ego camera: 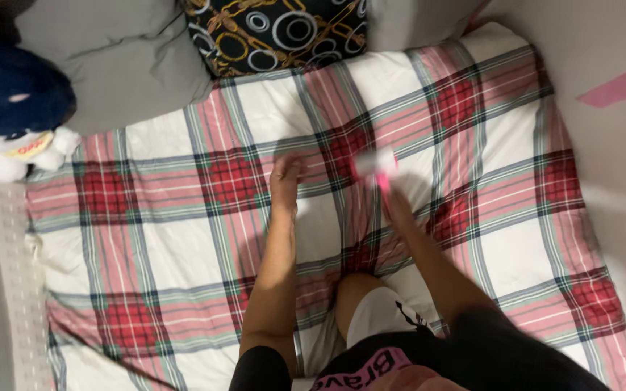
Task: The person removes various items from a bed, including a pillow, clothes, and stuffed toys, and places them on a nearby shelf. They then use a lint roller to clean the bedsheet.
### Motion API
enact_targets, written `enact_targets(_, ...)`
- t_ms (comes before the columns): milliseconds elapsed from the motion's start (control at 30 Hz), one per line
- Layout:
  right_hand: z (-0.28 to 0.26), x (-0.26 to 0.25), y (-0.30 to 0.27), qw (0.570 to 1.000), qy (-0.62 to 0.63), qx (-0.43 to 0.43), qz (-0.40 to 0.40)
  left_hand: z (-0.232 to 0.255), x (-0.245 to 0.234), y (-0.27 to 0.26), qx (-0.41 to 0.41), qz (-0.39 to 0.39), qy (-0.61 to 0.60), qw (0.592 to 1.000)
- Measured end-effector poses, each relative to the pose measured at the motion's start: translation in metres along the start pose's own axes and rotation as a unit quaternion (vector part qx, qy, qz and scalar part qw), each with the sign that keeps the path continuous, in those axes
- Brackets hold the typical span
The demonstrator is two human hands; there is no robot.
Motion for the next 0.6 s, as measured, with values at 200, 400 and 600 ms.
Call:
enact_targets(200, 0.042, -0.049, -0.139, 0.984, 0.124, 0.092, 0.090, -0.017, 0.005, 0.003, -0.013, -0.008, 0.010, 1.000)
enact_targets(400, -0.062, -0.029, 0.162, 0.989, 0.140, -0.050, 0.021, 0.003, -0.007, -0.019, -0.007, 0.019, 0.029, 0.999)
enact_targets(600, -0.076, -0.008, 0.241, 0.994, 0.100, -0.016, 0.037, 0.011, -0.025, -0.028, -0.001, 0.038, 0.035, 0.999)
Point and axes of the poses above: each hand's wrist, its own y-axis towards the middle knuckle, its own x-axis out of the palm, z = x × y, the point moved 6 cm from there along y, towards the middle knuckle, and after that the axes turned 6 degrees about -z, right-handed, at the moved point
